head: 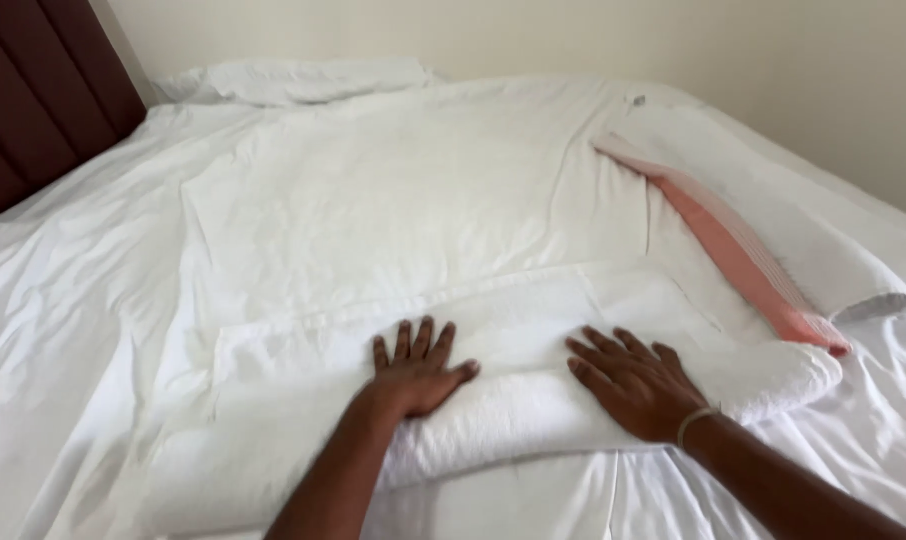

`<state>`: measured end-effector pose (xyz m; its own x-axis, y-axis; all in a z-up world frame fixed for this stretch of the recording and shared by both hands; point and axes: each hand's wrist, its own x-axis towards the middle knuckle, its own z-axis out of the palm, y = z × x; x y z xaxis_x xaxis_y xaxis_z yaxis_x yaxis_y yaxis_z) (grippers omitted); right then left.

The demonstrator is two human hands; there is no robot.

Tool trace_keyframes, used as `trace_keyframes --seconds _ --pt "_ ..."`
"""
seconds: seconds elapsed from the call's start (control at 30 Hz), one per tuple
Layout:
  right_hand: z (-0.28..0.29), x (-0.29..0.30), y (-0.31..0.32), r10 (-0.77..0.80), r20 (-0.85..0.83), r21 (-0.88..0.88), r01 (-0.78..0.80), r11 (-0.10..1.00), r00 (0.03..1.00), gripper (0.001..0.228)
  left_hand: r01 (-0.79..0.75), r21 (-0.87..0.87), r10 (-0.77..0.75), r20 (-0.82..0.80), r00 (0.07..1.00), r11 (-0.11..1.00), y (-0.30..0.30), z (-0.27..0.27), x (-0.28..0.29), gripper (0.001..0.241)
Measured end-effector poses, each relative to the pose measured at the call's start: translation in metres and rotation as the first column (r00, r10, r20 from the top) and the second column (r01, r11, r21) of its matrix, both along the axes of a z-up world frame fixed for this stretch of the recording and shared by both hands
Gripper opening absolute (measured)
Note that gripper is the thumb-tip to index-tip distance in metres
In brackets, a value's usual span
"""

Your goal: The person rolls a white towel on a bed. They start from one edge and roll it tightly towards the other edge, smoothing it as they go. The person finishes by lifting the rolled towel.

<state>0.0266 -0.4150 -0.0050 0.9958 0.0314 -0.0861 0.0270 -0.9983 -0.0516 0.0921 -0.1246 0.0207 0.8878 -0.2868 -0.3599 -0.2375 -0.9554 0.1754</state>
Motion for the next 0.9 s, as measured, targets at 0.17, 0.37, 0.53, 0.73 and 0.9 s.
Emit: trace_keyframes --seconds 0.17,0.37,0.53,0.73,0.9 --pt "0.015 -0.006 0.010 -0.027 -0.061 -0.015 0.026 1.000 0.998 0.059 0.001 -0.043 -0.001 0.011 1.000 0.999 0.014 0.004 -0.003 0.078" --pt "0.010 -0.004 0.005 0.020 -0.064 -0.063 -0.024 0.998 0.998 0.060 -0.158 -0.107 0.158 -0.008 0.987 0.982 0.040 0.051 -0.071 0.067" --pt "0.014 -0.013 0.008 -0.046 -0.082 0.036 0.049 0.998 0.996 0.060 -0.211 -0.055 0.218 0.195 0.956 0.976 0.108 -0.005 -0.091 0.064" --pt "0.040 -0.039 0.049 -0.117 0.048 -0.038 0.119 0.992 0.992 0.053 -0.278 -0.209 0.340 0.382 0.859 0.938 0.115 -0.020 -0.100 0.063" --pt "0.054 -0.074 0.151 0.318 0.284 0.260 -0.392 0.882 0.905 0.055 -0.241 -0.242 0.324 0.412 0.852 0.940 0.114 -0.025 -0.100 0.066"
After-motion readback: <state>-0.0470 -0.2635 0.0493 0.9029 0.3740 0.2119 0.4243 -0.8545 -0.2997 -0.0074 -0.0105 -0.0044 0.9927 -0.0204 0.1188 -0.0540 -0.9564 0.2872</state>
